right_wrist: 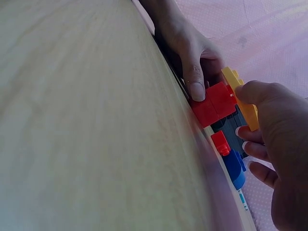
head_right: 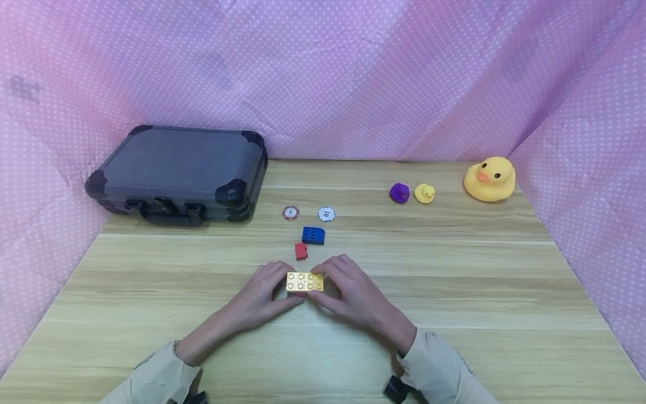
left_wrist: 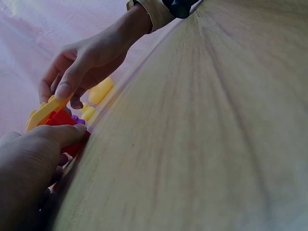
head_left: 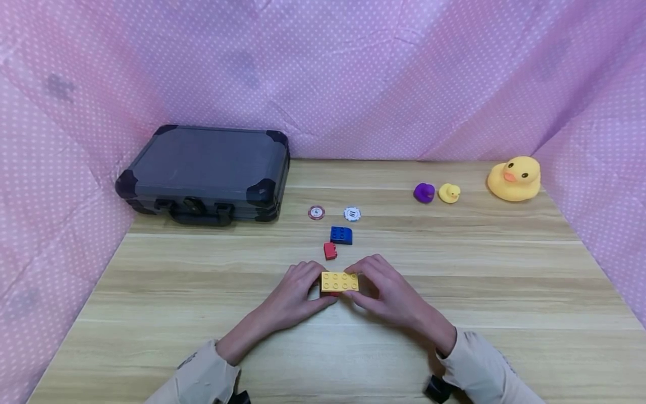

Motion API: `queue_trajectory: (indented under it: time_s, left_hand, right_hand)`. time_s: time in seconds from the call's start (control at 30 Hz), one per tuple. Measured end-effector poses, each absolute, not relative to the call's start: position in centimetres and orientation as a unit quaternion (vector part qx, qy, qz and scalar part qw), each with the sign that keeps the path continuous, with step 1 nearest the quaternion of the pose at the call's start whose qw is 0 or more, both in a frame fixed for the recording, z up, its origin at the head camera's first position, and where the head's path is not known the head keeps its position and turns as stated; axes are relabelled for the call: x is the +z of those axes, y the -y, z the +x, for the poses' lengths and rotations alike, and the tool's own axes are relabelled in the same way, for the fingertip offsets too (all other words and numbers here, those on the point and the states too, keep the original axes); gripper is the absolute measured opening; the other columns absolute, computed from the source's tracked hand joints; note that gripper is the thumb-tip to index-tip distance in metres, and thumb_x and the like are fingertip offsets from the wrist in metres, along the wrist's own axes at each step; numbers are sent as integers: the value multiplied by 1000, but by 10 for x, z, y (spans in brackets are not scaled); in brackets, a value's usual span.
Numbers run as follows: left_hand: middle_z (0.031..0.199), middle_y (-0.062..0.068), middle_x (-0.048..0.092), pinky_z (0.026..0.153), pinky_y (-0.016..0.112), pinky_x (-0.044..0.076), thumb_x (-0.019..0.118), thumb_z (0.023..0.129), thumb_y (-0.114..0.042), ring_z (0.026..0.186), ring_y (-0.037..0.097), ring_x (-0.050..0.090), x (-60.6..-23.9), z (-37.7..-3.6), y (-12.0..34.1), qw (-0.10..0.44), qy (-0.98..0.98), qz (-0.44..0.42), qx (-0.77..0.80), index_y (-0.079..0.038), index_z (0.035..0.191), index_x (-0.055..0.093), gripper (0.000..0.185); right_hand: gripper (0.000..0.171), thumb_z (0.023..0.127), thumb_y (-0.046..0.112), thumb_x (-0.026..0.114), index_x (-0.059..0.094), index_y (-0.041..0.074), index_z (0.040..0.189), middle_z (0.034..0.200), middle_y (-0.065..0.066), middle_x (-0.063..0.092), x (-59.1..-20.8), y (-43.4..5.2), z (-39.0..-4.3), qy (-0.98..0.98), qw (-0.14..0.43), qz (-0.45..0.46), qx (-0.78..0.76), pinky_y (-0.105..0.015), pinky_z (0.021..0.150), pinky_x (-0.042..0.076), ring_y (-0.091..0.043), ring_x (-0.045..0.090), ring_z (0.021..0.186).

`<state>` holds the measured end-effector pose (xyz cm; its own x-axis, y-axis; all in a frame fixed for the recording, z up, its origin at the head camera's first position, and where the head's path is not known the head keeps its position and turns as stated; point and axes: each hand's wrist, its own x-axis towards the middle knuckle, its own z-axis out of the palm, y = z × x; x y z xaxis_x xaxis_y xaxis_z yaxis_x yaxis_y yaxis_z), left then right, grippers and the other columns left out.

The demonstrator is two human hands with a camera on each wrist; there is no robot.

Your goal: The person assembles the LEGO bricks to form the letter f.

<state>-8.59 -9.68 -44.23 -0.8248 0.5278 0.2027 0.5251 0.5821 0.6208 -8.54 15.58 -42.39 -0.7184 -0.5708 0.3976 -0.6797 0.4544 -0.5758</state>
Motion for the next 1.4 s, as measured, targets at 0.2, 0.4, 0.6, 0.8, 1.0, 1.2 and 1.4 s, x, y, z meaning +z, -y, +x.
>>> queue_trajectory:
  time_s: [0.2,0.4,0.6,0.8,1.0,1.2,1.4]
  left_hand:
    - [110,-7,64,91,43,44,82,91,-35,100,13,54,-442,-86,97,4,-890,294,349,-17,114,66,34]
    - [110,-7,64,91,43,44,83,90,-35,99,13,54,-442,-86,97,3,-889,296,349,-17,113,66,34]
    - [110,-8,63,91,42,43,83,90,-36,99,13,53,-443,-86,97,14,-890,290,352,-17,114,65,35]
    - [110,-8,63,91,42,43,83,90,-36,99,13,53,-443,-85,97,13,-889,290,353,-18,113,65,35]
    - [110,-9,63,91,40,43,84,89,-36,99,12,52,-444,-85,97,15,-890,290,353,-18,113,65,36]
    - [111,-9,62,92,40,42,84,89,-37,100,12,52,-444,-85,97,16,-891,287,351,-19,113,65,36]
    - [110,-9,62,92,40,43,84,89,-36,100,12,52,-443,-85,97,13,-890,290,351,-19,113,65,35]
  right_hand:
    - [31,93,24,80,68,16,120,116,8,66,-423,-156,-85,852,71,366,367,-36,92,50,-13,55,110]
    - [32,92,24,81,69,16,120,116,8,66,-423,-157,-85,853,72,365,366,-35,90,50,-13,55,109]
    - [30,93,26,80,69,17,119,116,8,65,-423,-156,-84,854,70,366,364,-35,90,51,-12,55,109]
    - [30,94,29,79,70,15,119,116,6,65,-421,-156,-84,852,78,377,355,-34,88,52,-13,55,107]
    - [32,93,29,80,71,15,120,117,6,64,-416,-157,-84,863,59,369,340,-31,86,52,-11,54,107]
    - [33,93,29,80,72,14,120,117,5,64,-415,-156,-85,867,51,371,330,-32,85,52,-11,53,107]
    - [33,92,29,80,72,14,121,117,5,64,-413,-156,-87,868,42,372,325,-33,86,52,-11,53,107]
